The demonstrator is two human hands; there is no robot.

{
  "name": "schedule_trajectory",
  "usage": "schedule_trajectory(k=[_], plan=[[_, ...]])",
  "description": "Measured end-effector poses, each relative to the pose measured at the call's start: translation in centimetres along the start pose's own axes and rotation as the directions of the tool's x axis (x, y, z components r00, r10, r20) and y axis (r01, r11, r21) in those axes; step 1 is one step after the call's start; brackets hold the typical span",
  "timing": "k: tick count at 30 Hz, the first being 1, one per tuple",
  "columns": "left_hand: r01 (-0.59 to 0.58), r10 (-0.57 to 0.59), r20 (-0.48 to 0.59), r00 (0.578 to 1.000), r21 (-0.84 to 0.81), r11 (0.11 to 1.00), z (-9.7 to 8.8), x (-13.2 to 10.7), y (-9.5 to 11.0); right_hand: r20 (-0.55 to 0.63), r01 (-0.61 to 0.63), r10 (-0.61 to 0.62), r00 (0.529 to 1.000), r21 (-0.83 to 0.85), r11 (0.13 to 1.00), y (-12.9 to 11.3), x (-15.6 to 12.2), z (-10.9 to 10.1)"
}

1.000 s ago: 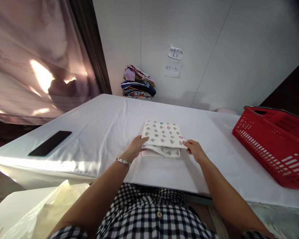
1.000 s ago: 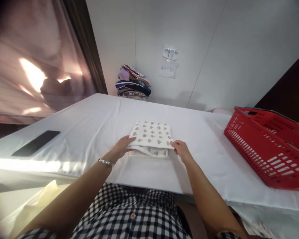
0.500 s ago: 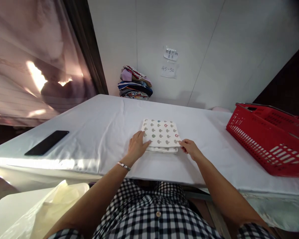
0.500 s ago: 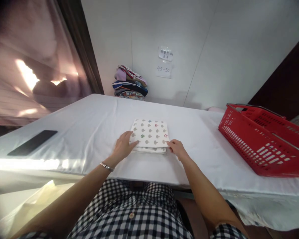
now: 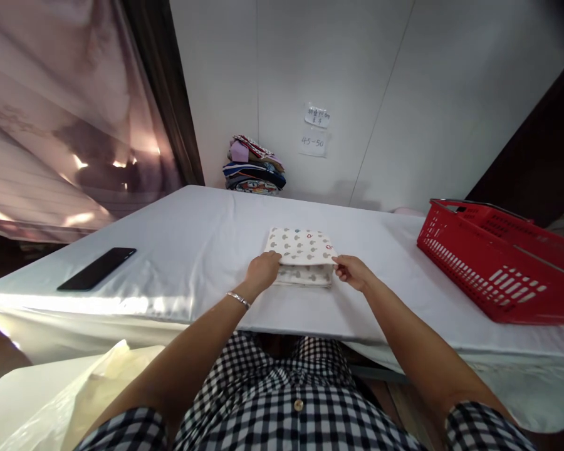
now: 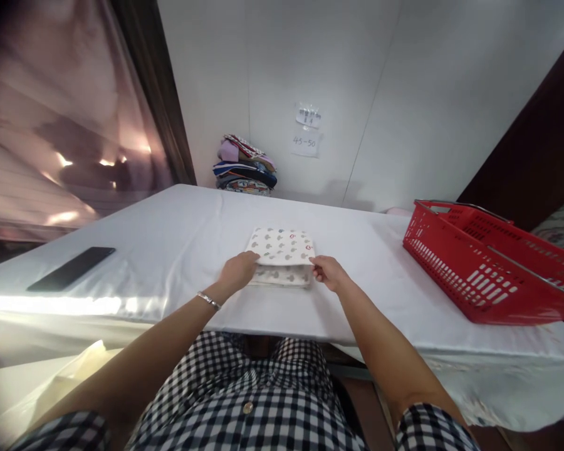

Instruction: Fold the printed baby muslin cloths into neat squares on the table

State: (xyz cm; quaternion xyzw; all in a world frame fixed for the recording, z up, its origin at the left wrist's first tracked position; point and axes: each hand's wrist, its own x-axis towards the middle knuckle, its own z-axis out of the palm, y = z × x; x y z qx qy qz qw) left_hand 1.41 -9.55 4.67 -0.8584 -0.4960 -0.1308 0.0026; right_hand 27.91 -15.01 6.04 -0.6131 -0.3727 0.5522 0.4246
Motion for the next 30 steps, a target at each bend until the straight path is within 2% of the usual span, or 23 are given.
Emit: schedule_trajectory(k=[3, 7, 15, 22, 25, 27, 30], plan=[[0.085, -0.089, -0.056, 0.994, -0.071, 0.994, 0.4, -0.7, -0.2, 0.003, -0.063, 0.064, 0.998, -0.101, 0.993, 1.0, -0.1, 0.9], [0.044, -0.051, -0.079, 0.996, -0.093, 0.995, 1.1, -1.3, -0.3, -0.046, -0.109, 0.101, 0.994, -0.240, 0.965, 2.4, 0.2, 1.4], [0.161, -0.169, -0.080, 0.982, -0.093, 0.983, 0.9, -1.6, -0.7, -0.127, -0.142, 0.101, 0.987, -0.371, 0.918, 2.4, 0.3, 0.9], [0.226, -0.227, -0.008, 0.974, -0.075, 0.971, 1.1, -1.9, -1.4, -0.094, -0.166, 0.142, 0.985, -0.332, 0.928, 2.9, 0.2, 1.7], [0.270, -0.268, 0.032, 0.963, -0.092, 0.958, 0.8, -1.6, -1.5, -0.086, -0.136, 0.117, 0.989, -0.280, 0.950, 2.8, 0.6, 1.3], [0.267, -0.267, 0.010, 0.964, -0.123, 0.956, 0.5, -1.6, -1.4, -0.110, -0.082, 0.056, 0.992, -0.242, 0.967, 2.5, 1.0, 0.6], [0.202, -0.214, -0.053, 0.975, -0.170, 0.965, 0.1, -1.8, -0.7, -0.166, -0.015, -0.021, 0.986, -0.212, 0.977, 2.3, 1.5, -0.6]])
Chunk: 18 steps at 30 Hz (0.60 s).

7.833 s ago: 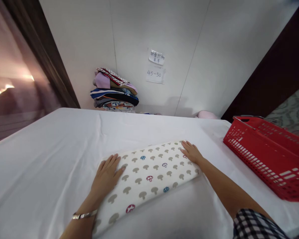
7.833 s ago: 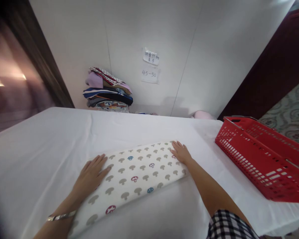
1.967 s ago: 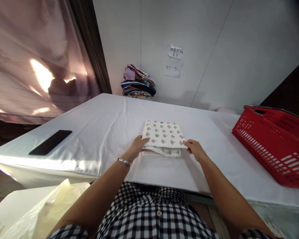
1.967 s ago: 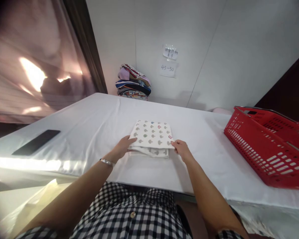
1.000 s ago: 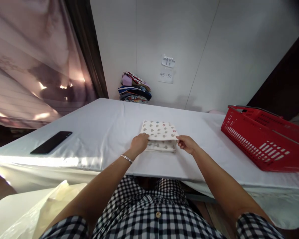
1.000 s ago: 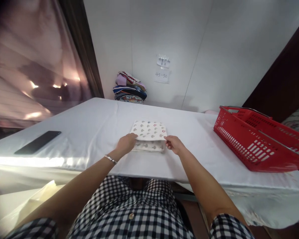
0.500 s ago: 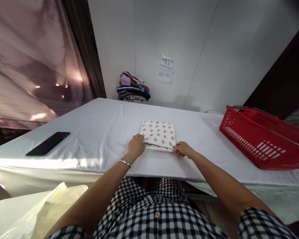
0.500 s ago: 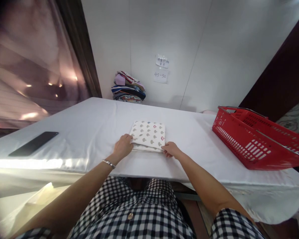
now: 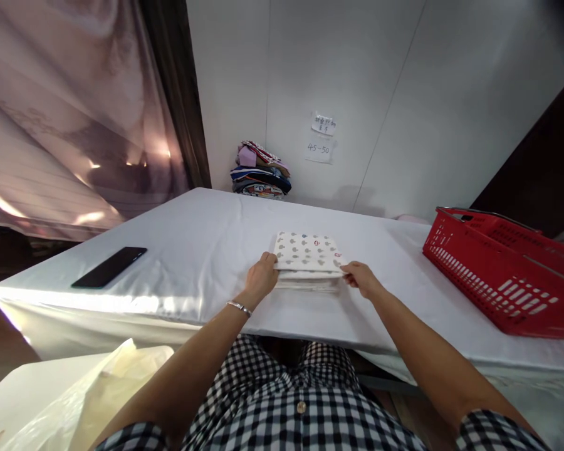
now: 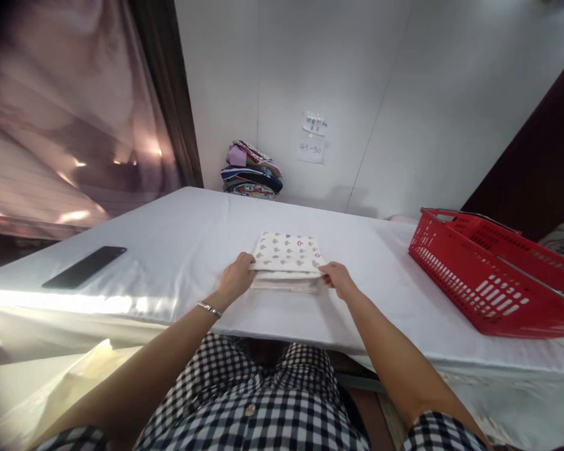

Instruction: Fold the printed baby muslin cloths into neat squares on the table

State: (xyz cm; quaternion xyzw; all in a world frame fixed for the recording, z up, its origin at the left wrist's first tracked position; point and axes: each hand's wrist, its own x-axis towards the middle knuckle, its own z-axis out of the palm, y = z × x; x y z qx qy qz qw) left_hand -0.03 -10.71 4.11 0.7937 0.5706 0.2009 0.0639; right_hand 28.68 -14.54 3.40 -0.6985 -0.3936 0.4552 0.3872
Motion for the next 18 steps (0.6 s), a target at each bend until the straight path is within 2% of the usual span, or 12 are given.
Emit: schedule_trajectory(k=[5, 13, 15, 16, 17, 18], plan=[[-0.011, 0.007, 0.103, 0.995, 0.033, 0.999, 0.7, -1.1, 0.6, -0.001, -0.051, 0.051, 0.999, -0.030, 0.998, 1.6, 0.0, -0.1], [-0.046, 0.046, 0.012, 0.999, 0.056, 0.997, 1.3, -1.7, -0.2, -0.028, 0.003, -0.008, 1.000, -0.177, 0.984, 2.7, -0.8, 0.2], [-0.083, 0.083, -0.007, 0.996, 0.073, 0.994, 1.2, -1.7, 0.1, -0.085, 0.084, -0.112, 0.990, -0.276, 0.958, 2.5, -1.3, 0.2], [-0.119, 0.121, -0.017, 0.992, 0.081, 0.990, 1.1, -1.7, 0.3, -0.122, 0.170, -0.229, 0.966, -0.366, 0.915, 2.4, -1.7, 0.3], [-0.166, 0.169, -0.027, 0.985, 0.085, 0.982, 1.0, -1.6, 0.5, -0.136, 0.275, -0.379, 0.915, -0.477, 0.835, 2.2, -2.0, 0.5], [-0.220, 0.224, -0.033, 0.974, 0.086, 0.972, 1.0, -1.6, 0.8, -0.105, 0.383, -0.536, 0.838, -0.587, 0.714, 2.0, -2.3, 0.7]])
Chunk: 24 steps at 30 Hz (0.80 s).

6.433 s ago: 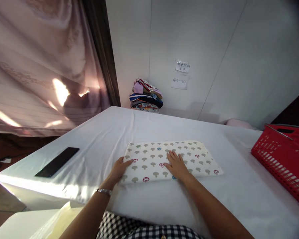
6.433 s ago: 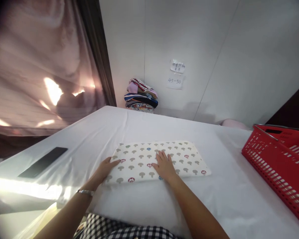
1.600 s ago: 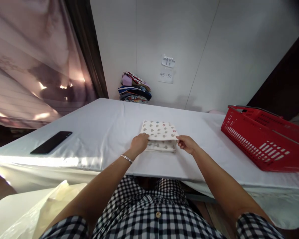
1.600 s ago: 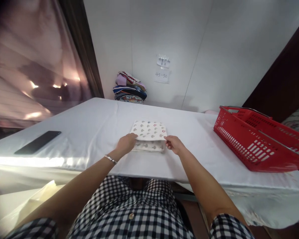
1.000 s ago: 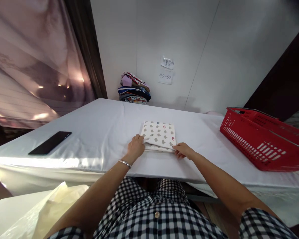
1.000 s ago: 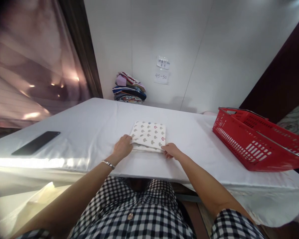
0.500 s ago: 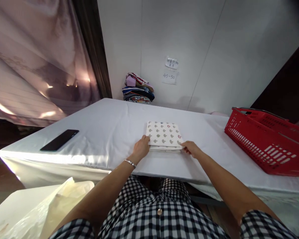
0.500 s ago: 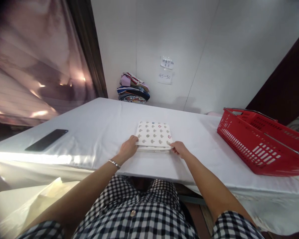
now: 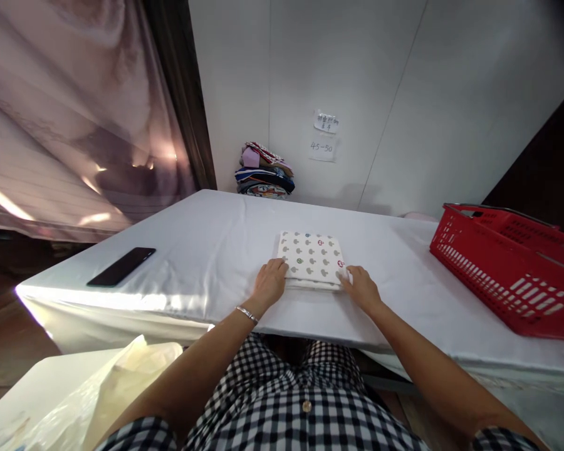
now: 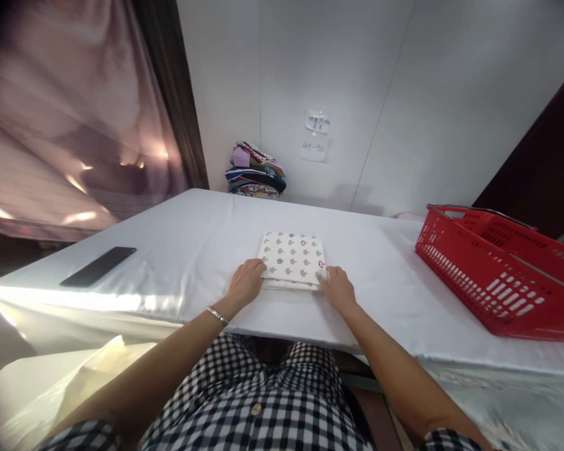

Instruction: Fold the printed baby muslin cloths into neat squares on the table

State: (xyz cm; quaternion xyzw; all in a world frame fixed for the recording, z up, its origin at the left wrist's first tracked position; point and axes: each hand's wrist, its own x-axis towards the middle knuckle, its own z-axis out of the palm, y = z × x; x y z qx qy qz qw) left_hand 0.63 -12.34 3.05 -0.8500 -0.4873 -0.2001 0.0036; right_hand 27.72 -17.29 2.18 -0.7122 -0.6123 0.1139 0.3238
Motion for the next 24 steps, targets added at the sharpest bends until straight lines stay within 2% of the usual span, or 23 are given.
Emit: schedule_trajectory(k=[1, 2, 3, 5, 7, 11, 15, 24], plan=[[-0.053, 0.053, -0.009, 0.999, -0.004, 0.999, 0.0, 0.1, 0.2, -0.028, 0.166, -0.170, 0.985, -0.098, 0.981, -0.5, -0.1, 0.1], [-0.099, 0.099, -0.014, 0.995, -0.010, 0.995, 0.1, 0.3, 0.5, -0.007, 0.308, -0.313, 0.950, -0.166, 0.937, -1.0, -0.2, 0.3], [-0.131, 0.131, -0.010, 0.991, -0.014, 0.991, 0.2, 0.5, 0.6, 0.048, 0.409, -0.408, 0.912, -0.190, 0.892, -1.5, -0.2, 0.6], [-0.158, 0.158, 0.006, 0.987, -0.007, 0.987, 0.6, 0.8, 0.9, 0.165, 0.516, -0.491, 0.855, -0.188, 0.836, -2.2, 0.1, 1.2], [-0.161, 0.161, 0.012, 0.987, 0.013, 0.987, 1.0, 1.1, 0.9, 0.222, 0.541, -0.501, 0.836, -0.181, 0.822, -2.5, 0.6, 1.8], [-0.134, 0.134, -0.015, 0.991, 0.032, 0.991, 1.4, 0.8, 0.6, 0.252, 0.550, -0.499, 0.829, -0.200, 0.811, -2.4, 1.2, 2.1], [-0.131, 0.131, -0.039, 0.991, 0.025, 0.991, 1.6, 0.2, 0.4, 0.212, 0.586, -0.547, 0.810, -0.229, 0.777, -2.1, 0.6, 1.9], [-0.157, 0.157, -0.053, 0.986, 0.004, 0.988, 1.4, -0.6, 0.2, 0.136, 0.601, -0.588, 0.798, -0.103, 0.792, -0.5, -1.1, 2.7]])
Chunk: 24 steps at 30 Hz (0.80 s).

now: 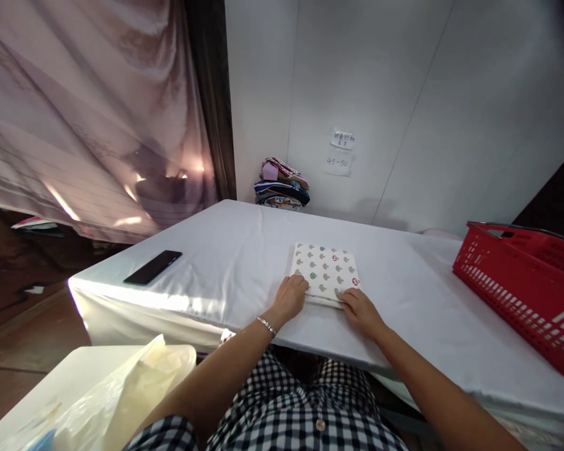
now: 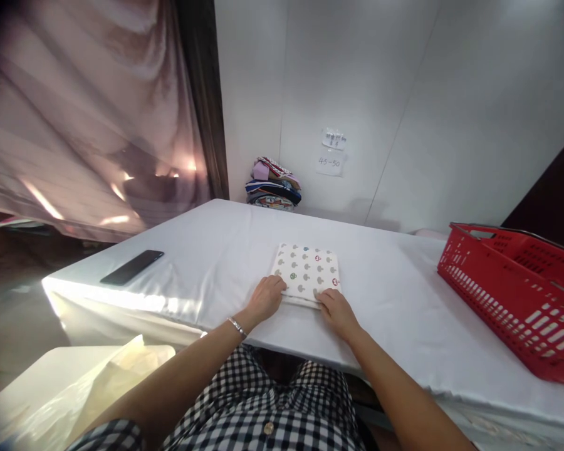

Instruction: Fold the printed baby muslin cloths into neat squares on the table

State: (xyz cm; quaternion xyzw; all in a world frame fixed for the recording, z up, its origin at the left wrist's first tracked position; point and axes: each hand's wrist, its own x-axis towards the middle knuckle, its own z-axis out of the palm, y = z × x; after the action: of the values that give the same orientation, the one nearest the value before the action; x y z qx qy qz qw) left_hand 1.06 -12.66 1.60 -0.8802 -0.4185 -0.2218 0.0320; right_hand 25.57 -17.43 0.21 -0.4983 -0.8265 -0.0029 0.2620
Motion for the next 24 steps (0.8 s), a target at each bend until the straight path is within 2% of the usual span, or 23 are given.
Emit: schedule_trajectory(k=[5, 11, 15, 18, 20, 22, 24], plan=[[-0.024, 0.023, -0.062, 0.998, -0.023, 0.999, -0.4, -1.0, 0.1, 0.014, 0.017, -0.016, 1.000, -0.030, 0.999, -0.6, -0.2, -0.4], [-0.004, -0.009, -0.149, 0.989, -0.087, 0.996, -0.8, 0.5, 0.5, 0.083, 0.006, 0.002, 0.997, -0.099, 0.995, -1.0, 0.6, -0.5], [0.014, -0.022, -0.092, 0.995, -0.088, 0.996, 0.1, 0.9, 0.6, 0.120, -0.049, 0.036, 0.992, 0.102, 0.994, -0.9, 2.5, -0.9], [0.020, -0.028, -0.091, 0.995, -0.095, 0.995, 0.6, 0.5, 0.6, 0.051, -0.031, 0.020, 0.998, 0.226, 0.974, -1.2, 5.3, -1.0], [0.003, -0.015, -0.100, 0.995, -0.121, 0.993, 0.6, 0.2, 0.6, -0.003, -0.001, 0.002, 1.000, 0.216, 0.976, -1.7, 7.2, -0.3], [-0.007, -0.010, -0.104, 0.994, -0.161, 0.987, 0.3, 0.0, 0.4, 0.051, 0.019, -0.026, 0.998, 0.148, 0.989, -2.3, 8.5, 0.8], [0.041, -0.067, -0.114, 0.991, -0.215, 0.976, 0.1, 0.0, 0.0, 0.198, 0.009, -0.018, 0.980, 0.046, 0.999, -3.1, 8.8, 2.3]])
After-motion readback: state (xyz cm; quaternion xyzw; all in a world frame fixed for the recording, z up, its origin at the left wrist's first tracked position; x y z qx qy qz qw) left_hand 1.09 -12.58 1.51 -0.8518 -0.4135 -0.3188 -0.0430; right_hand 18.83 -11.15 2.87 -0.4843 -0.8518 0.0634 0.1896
